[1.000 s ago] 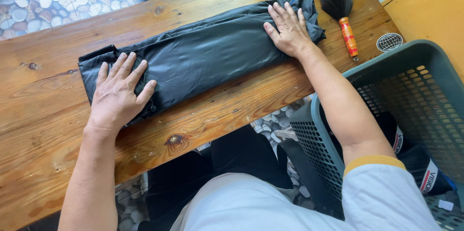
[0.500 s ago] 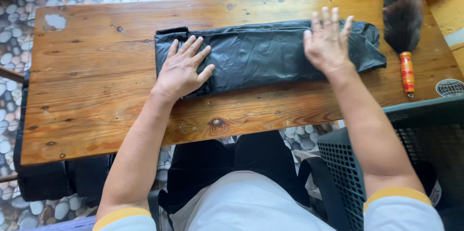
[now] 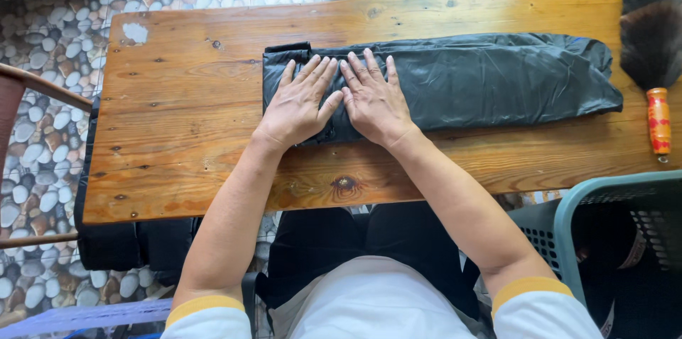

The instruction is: The person cleans a black bag with a duster, places it in a basket, then retrieves another black bag to clean and fold. They repeatedly dust and fold the bag on a wooden table, then place it in a basket.

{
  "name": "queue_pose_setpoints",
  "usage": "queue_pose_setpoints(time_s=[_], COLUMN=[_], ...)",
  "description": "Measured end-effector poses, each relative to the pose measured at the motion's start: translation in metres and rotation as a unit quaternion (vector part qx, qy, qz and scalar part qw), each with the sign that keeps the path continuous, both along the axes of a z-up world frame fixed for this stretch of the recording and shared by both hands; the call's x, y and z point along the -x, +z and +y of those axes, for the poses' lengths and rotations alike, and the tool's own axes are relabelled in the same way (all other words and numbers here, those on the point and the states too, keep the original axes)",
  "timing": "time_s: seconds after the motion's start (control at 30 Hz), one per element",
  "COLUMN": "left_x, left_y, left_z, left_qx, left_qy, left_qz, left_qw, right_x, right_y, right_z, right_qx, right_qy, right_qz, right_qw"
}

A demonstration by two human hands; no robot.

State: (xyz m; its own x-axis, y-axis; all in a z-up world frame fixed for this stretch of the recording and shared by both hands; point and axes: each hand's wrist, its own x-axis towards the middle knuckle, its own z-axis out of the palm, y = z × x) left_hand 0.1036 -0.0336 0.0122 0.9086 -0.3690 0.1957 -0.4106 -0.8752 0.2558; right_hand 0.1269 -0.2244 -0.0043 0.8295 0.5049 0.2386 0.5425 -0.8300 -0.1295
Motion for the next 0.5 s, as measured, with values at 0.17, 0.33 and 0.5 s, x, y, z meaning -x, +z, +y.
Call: queue_pose_setpoints(time_s=[0.17,0.33,0.5], left_x=[-0.007,-0.001,0.005], left_y=[-0.003,0.000,0.010], left_z=[0.004,0.006,0.009], left_qx=[0.011,0.050,0.166], left_qy=[-0.011,-0.012,0.015], left_qz=[0.018,0.019,-0.034], left_qw=[1.000,0.998,0.985], right_x=[-0.005,-0.004,0.000], right_y=[-0.007,-0.008,-0.002], right_z=[0.001,0.001,0.001], right_qx=[-0.004,-0.006,-0.006], right_qy=[-0.002,0.000,-0.002], right_qz=[-0.023,-0.028,-0.018], right_qw=[1.000,1.000,1.000])
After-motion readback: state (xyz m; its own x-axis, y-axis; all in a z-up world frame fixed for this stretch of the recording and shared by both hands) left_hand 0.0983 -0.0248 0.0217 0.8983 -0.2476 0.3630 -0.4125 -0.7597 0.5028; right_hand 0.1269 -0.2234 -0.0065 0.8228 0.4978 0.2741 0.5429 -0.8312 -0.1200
